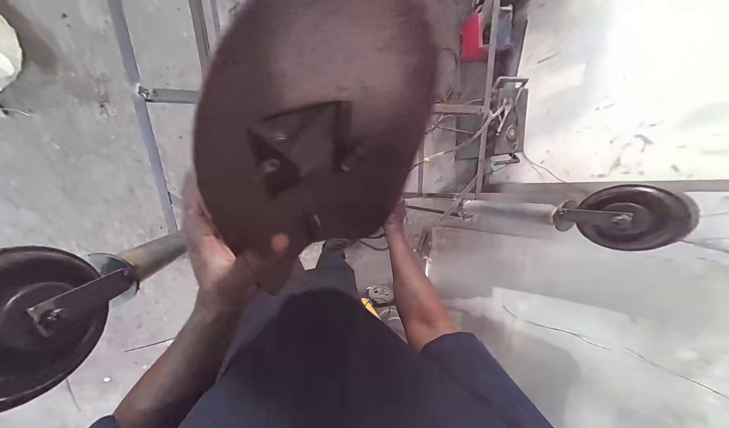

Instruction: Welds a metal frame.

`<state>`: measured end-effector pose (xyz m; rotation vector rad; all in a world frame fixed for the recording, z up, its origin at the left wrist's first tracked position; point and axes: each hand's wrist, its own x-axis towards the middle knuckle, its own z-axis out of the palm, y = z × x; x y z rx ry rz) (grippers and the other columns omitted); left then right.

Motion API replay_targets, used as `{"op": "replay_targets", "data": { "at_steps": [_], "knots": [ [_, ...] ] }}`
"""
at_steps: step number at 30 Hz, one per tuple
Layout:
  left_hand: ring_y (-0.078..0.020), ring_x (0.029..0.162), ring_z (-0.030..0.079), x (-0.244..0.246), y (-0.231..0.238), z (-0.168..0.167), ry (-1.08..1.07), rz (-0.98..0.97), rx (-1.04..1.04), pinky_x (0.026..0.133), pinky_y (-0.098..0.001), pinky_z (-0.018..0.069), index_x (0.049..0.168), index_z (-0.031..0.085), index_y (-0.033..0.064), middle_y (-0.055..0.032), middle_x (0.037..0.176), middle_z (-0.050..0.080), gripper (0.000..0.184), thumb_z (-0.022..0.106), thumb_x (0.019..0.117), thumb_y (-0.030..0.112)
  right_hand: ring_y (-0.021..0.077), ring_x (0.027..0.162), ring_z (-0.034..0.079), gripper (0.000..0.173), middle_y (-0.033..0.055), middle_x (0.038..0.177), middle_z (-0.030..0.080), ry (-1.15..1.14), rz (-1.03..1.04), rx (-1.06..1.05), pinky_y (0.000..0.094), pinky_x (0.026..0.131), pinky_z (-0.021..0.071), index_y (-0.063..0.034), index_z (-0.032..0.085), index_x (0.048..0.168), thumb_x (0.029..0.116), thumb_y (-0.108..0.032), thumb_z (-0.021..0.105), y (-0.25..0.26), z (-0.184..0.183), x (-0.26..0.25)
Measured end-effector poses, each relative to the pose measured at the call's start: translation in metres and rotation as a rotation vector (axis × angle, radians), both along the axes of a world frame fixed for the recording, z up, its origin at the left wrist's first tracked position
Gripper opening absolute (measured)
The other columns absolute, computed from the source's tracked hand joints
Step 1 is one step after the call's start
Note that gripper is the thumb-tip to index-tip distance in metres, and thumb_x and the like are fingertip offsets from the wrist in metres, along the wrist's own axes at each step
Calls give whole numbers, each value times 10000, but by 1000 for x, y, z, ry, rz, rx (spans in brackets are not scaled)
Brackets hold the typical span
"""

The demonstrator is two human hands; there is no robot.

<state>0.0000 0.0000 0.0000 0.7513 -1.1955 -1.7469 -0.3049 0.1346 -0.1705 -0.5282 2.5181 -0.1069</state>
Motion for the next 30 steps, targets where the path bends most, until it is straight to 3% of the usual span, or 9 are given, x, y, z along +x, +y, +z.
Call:
{"op": "replay_targets", "data": {
  "at_steps": [3, 8, 12, 16, 20, 22, 24, 26, 30],
  "knots": [
    [-181, 1175, 631, 14, -16, -9, -76, 125, -44, 1007, -427, 568, 1445, 363, 127, -17, 1291, 612, 916, 907, 719, 252, 382, 892, 725, 827, 156, 1002, 737, 193, 131, -48, 625, 720, 564, -127, 546, 1354, 817, -745, 666, 13, -44, 0],
    [-226, 1181, 627, 44, -27, -23, -140, 212, -66, 999, -470, 563, 1449, 353, 89, -71, 1290, 607, 895, 873, 731, 211, 389, 912, 724, 795, 158, 1037, 733, 199, 177, 19, 627, 717, 563, -133, 568, 1325, 816, -734, 675, 13, -44, 2],
    [-224, 1154, 641, 52, -25, -26, -69, 207, -24, 987, -467, 569, 1439, 362, 93, -71, 1267, 622, 832, 842, 763, 155, 306, 853, 704, 805, 135, 963, 722, -42, -134, -304, 577, 757, 576, -106, 629, 1248, 738, -711, 777, 18, -52, -19],
    [-184, 1127, 648, 51, -22, -25, -90, 226, 3, 968, -432, 578, 1386, 390, 126, -26, 1222, 633, 772, 834, 756, 157, 130, 538, 569, 468, 23, 736, 629, -523, -651, -842, 321, 483, 521, -126, 646, 1127, 889, -515, 752, 26, -56, -35],
    [-198, 1119, 656, 47, -20, -25, -103, 212, 34, 964, -438, 582, 1399, 388, 111, -45, 1228, 641, 794, 837, 747, 175, 145, 559, 582, 429, 14, 731, 600, -767, -967, -974, 344, 483, 532, -167, 605, 1002, 935, -590, 633, 29, -55, -45],
    [-180, 1131, 651, 44, -19, -23, -119, 203, 18, 977, -422, 577, 1418, 383, 117, -24, 1240, 639, 803, 837, 759, 183, 154, 597, 606, 420, 36, 766, 633, -673, -815, -966, 347, 530, 552, -131, 619, 1067, 971, -540, 624, 26, -55, -38],
    [-164, 1120, 654, 41, -18, -20, -142, 195, -2, 973, -411, 580, 1411, 389, 120, -8, 1224, 641, 792, 833, 758, 180, 170, 676, 654, 496, 70, 857, 677, -345, -405, -746, 369, 609, 592, -68, 597, 1231, 951, -464, 700, 20, -48, -24],
    [-159, 1128, 647, 38, -17, -19, -160, 192, -17, 979, -408, 576, 1410, 390, 124, -4, 1230, 635, 805, 846, 752, 201, 309, 929, 709, 752, 143, 1043, 724, -44, -4, -318, 564, 810, 581, -76, 596, 1322, 835, -632, 736, 11, -33, -12],
    [-178, 1122, 651, 40, -17, -25, -149, 198, -18, 963, -423, 578, 1405, 388, 104, -32, 1226, 636, 831, 859, 729, 210, 370, 861, 729, 739, 132, 1007, 739, 145, 250, -80, 628, 697, 565, -155, 592, 1307, 822, -703, 691, 0, -24, 18]
  ]
}}
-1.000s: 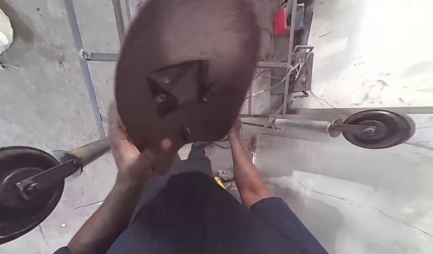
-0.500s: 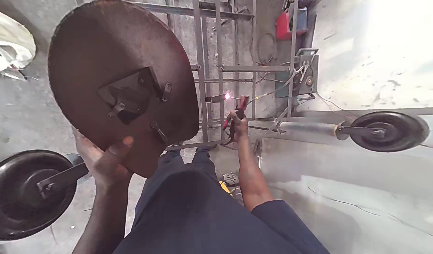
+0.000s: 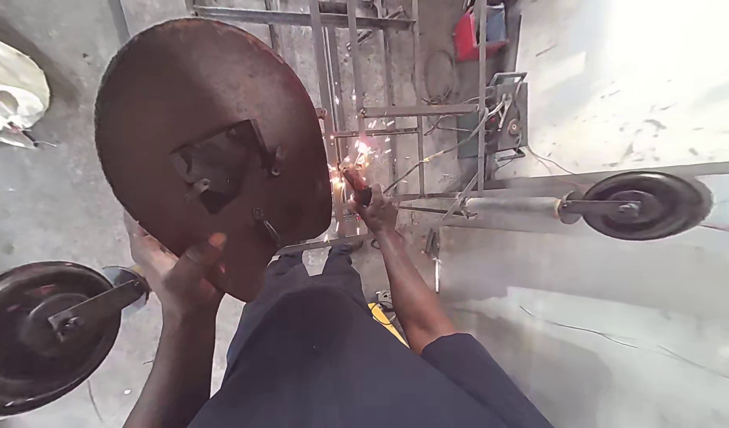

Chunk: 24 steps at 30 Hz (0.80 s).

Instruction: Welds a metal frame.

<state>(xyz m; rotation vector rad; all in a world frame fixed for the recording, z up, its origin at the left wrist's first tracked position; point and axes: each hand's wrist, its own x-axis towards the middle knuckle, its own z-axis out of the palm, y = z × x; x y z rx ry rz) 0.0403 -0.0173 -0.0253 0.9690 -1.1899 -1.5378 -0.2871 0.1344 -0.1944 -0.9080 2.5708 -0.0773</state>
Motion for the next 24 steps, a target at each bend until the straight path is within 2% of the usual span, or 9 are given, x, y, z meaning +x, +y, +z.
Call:
{"op": "replay_targets", "data": {
  "at_steps": [4, 6, 11, 13, 16, 18, 20, 22, 24],
  "knots": [
    [-207, 1151, 639, 8, 0, 1, 15, 5, 6, 985, -453, 567, 1436, 366, 86, -64, 1261, 622, 853, 847, 737, 180, 333, 867, 720, 767, 125, 974, 731, -73, -164, -160, 608, 730, 575, -129, 639, 1242, 764, -721, 731, 15, -8, 1],
    [-220, 1147, 643, 14, -1, -1, 3, 6, -6, 984, -463, 569, 1433, 371, 76, -78, 1261, 624, 844, 851, 748, 189, 331, 875, 718, 792, 130, 983, 730, -135, -212, -184, 612, 752, 572, -133, 612, 1287, 763, -711, 744, 25, -9, -3],
    [-227, 1183, 631, 21, -6, -10, -7, 13, -9, 1005, -473, 559, 1458, 353, 79, -82, 1295, 615, 856, 851, 775, 218, 300, 848, 715, 762, 124, 949, 725, -177, -246, -319, 585, 762, 577, -90, 621, 1241, 753, -647, 804, 38, -18, -8],
    [-224, 1184, 629, 16, -9, -8, 4, 20, -13, 1004, -469, 559, 1441, 355, 85, -74, 1284, 615, 836, 835, 762, 171, 279, 835, 711, 738, 115, 928, 720, -200, -263, -377, 568, 753, 577, -85, 626, 1216, 752, -628, 810, 40, -16, -8],
    [-220, 1165, 636, 10, -10, -10, 6, 21, -24, 994, -462, 562, 1424, 393, 87, -67, 1262, 630, 766, 807, 781, 139, 247, 831, 712, 689, 97, 925, 722, -232, -275, -453, 533, 753, 590, -94, 628, 1193, 761, -591, 830, 46, -5, -7],
    [-178, 1184, 628, 3, -8, -7, -28, -4, -22, 1018, -421, 555, 1420, 374, 125, -12, 1283, 623, 755, 791, 791, 141, 297, 850, 686, 722, 157, 961, 692, -266, -283, -494, 556, 763, 566, -57, 588, 1250, 793, -562, 827, 51, 13, -6],
    [-151, 1157, 636, -2, -6, -12, -43, -18, 18, 999, -396, 566, 1403, 386, 139, 15, 1259, 625, 741, 788, 780, 125, 257, 832, 687, 722, 140, 960, 693, -281, -310, -575, 509, 763, 584, -39, 576, 1273, 810, -538, 814, 57, 24, -8],
    [-147, 1100, 654, -9, -3, -30, -40, -9, 96, 950, -391, 584, 1386, 414, 130, 5, 1212, 639, 702, 744, 769, 77, 227, 767, 662, 687, 114, 937, 674, -300, -370, -636, 470, 694, 575, -65, 564, 1268, 819, -524, 810, 65, 34, -12],
    [-164, 1085, 668, -18, 4, -57, -32, -22, 197, 925, -414, 594, 1394, 430, 124, -24, 1211, 651, 645, 697, 810, 71, 196, 728, 662, 655, 88, 931, 674, -298, -416, -697, 432, 651, 585, -85, 572, 1261, 823, -509, 811, 73, 45, -16]
  ]
}}
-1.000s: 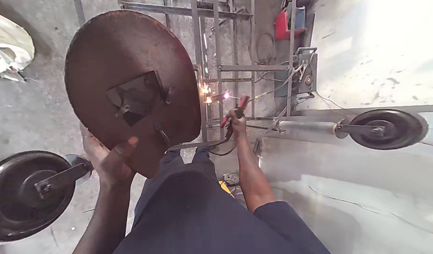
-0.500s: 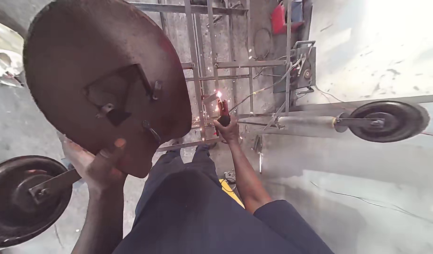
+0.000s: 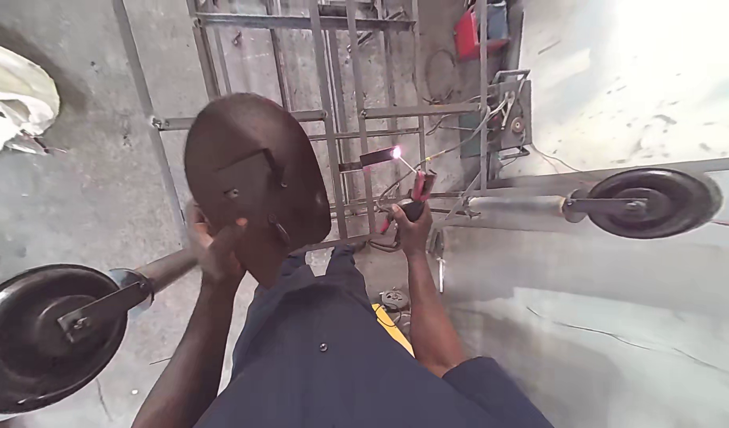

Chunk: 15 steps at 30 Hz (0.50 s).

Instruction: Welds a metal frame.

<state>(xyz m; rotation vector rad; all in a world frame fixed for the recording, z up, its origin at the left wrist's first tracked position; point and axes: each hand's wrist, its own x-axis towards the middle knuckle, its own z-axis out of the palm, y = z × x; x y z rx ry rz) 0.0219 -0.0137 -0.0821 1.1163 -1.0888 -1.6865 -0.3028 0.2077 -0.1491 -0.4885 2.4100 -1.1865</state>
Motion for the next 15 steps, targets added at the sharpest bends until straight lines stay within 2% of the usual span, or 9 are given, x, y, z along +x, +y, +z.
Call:
{"op": "replay_targets", "data": {
  "at_steps": [3, 5, 7, 9, 11, 15],
  "knots": [
    [-190, 1072, 688, -28, 10, -40, -31, -47, 169, 905, -453, 606, 1444, 453, 154, -50, 1233, 669, 533, 641, 945, 166, 184, 690, 666, 664, 62, 902, 677, -9, -74, -126, 415, 614, 598, -89, 570, 1254, 808, -506, 831, 12, 10, -7],
    [-202, 1084, 687, -61, 16, -68, -69, -43, 280, 914, -464, 599, 1448, 475, 155, -61, 1245, 673, 455, 602, 1016, 221, 184, 654, 656, 606, 49, 855, 670, -21, -109, -235, 401, 582, 595, -93, 576, 1219, 815, -459, 840, 20, 15, -11],
    [-246, 1102, 684, -105, 19, -106, -82, 14, 394, 932, -491, 595, 1452, 474, 101, -119, 1251, 669, 455, 596, 1034, 231, 177, 647, 654, 597, 44, 847, 666, -32, -143, -292, 385, 575, 596, -78, 566, 1215, 819, -435, 836, 28, 23, -14],
    [-256, 1072, 698, -151, 21, -139, -105, 45, 482, 905, -481, 604, 1459, 468, 83, -148, 1228, 679, 474, 598, 1040, 264, 175, 620, 647, 591, 41, 824, 657, -40, -170, -330, 374, 547, 591, -79, 556, 1211, 820, -423, 834, 37, 32, -17],
    [-271, 1070, 698, -189, 27, -168, -74, 46, 535, 900, -489, 605, 1462, 460, 83, -167, 1226, 674, 475, 592, 1046, 272, 181, 650, 651, 572, 45, 839, 655, -49, -175, -354, 385, 583, 597, -75, 565, 1194, 823, -421, 831, 48, 40, -19],
    [-274, 1103, 688, -233, 33, -204, -86, 38, 528, 912, -493, 603, 1471, 460, 91, -171, 1261, 659, 497, 617, 1033, 265, 174, 588, 636, 527, 47, 774, 647, -78, -176, -378, 366, 542, 589, -63, 564, 1128, 822, -405, 822, 65, 50, -29]
  ]
}}
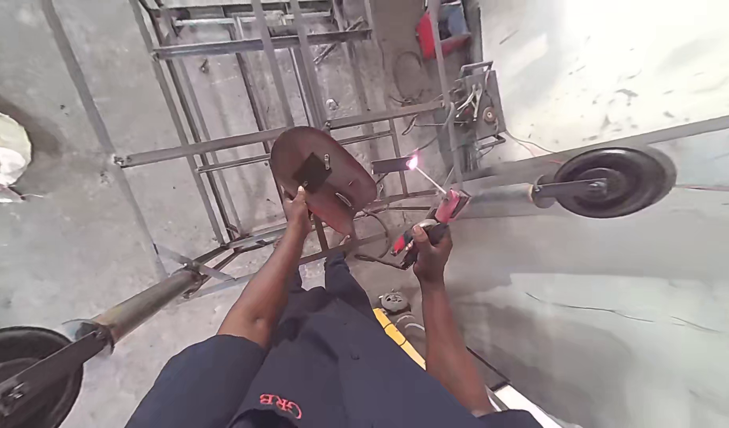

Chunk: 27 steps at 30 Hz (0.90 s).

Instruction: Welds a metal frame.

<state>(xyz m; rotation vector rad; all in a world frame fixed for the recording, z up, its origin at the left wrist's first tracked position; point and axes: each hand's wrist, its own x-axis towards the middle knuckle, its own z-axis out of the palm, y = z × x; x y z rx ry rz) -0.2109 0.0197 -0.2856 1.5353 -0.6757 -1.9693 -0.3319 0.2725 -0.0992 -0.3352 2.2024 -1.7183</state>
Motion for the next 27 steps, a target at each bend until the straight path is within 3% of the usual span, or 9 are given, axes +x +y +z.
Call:
{"op": "replay_targets", "data": {
  "at_steps": [3, 7, 10, 11, 14, 17, 20, 23, 27],
  "knots": [
    [-282, 1136, 673, -5, 6, -9, -18, -47, -14, 932, -500, 593, 1506, 420, 103, -169, 1319, 633, 542, 633, 1023, 224, 172, 579, 633, 541, 49, 769, 653, -20, 6, -23, 359, 540, 586, -53, 568, 1117, 808, -405, 839, 12, 4, -8],
    [-282, 1076, 698, 5, 4, -6, -145, -185, -35, 896, -483, 605, 1483, 437, 74, -180, 1264, 662, 619, 723, 967, 265, 176, 615, 655, 576, 53, 780, 659, -48, 31, -7, 365, 568, 596, -40, 564, 1121, 781, -407, 850, 23, 7, -15],
    [-348, 1164, 624, 14, 2, 30, -592, -392, -374, 1002, -536, 517, 1480, 421, -8, -238, 1289, 610, 811, 691, 929, 523, 174, 639, 664, 626, 53, 799, 662, -67, 64, 14, 369, 585, 603, -34, 573, 1139, 768, -455, 851, 29, 10, -19],
    [-363, 1109, 621, 12, 5, 45, -649, -424, -517, 971, -552, 511, 1440, 467, -10, -238, 1218, 621, 768, 642, 947, 554, 172, 647, 664, 648, 53, 809, 662, -72, 76, 22, 371, 592, 604, -31, 577, 1142, 762, -479, 851, 30, 11, -20],
    [-250, 997, 678, -1, 27, 92, -347, -608, -700, 904, -480, 569, 1325, 578, 23, -153, 1104, 688, 521, 547, 1033, 453, 159, 664, 670, 668, 48, 823, 671, -117, 108, 9, 360, 604, 607, -24, 578, 1136, 754, -499, 851, 32, 14, -18],
    [-190, 900, 698, -24, 47, 131, 17, -808, -554, 791, -406, 607, 1368, 570, 91, -100, 1092, 702, 464, 459, 1084, 441, 148, 701, 681, 686, 38, 846, 680, -169, 150, -40, 354, 643, 613, -19, 570, 1156, 756, -496, 857, 33, 17, -17],
    [-199, 689, 682, -41, 55, 138, 125, -783, -469, 628, -369, 593, 1173, 660, 66, -104, 865, 716, 381, 490, 1086, 395, 149, 676, 680, 619, 37, 811, 682, -238, 181, -68, 347, 630, 611, -20, 587, 1106, 757, -448, 866, 37, 25, -17],
    [-151, 665, 654, -38, 56, 149, 145, -754, -374, 626, -340, 588, 1150, 678, 113, -56, 832, 689, 366, 500, 1078, 425, 111, 605, 641, 618, 2, 748, 662, -448, 171, -170, 306, 577, 582, -77, 605, 1065, 725, -513, 881, 50, 32, -21],
    [-88, 615, 615, -37, 38, 121, 537, -585, 76, 568, -250, 544, 1057, 630, 183, 16, 749, 644, 512, 272, 1092, 547, 74, 537, 555, 549, -40, 674, 580, -919, 223, -640, 247, 497, 495, -188, 655, 1038, 750, -631, 803, 86, 21, -35]
  ]
}}
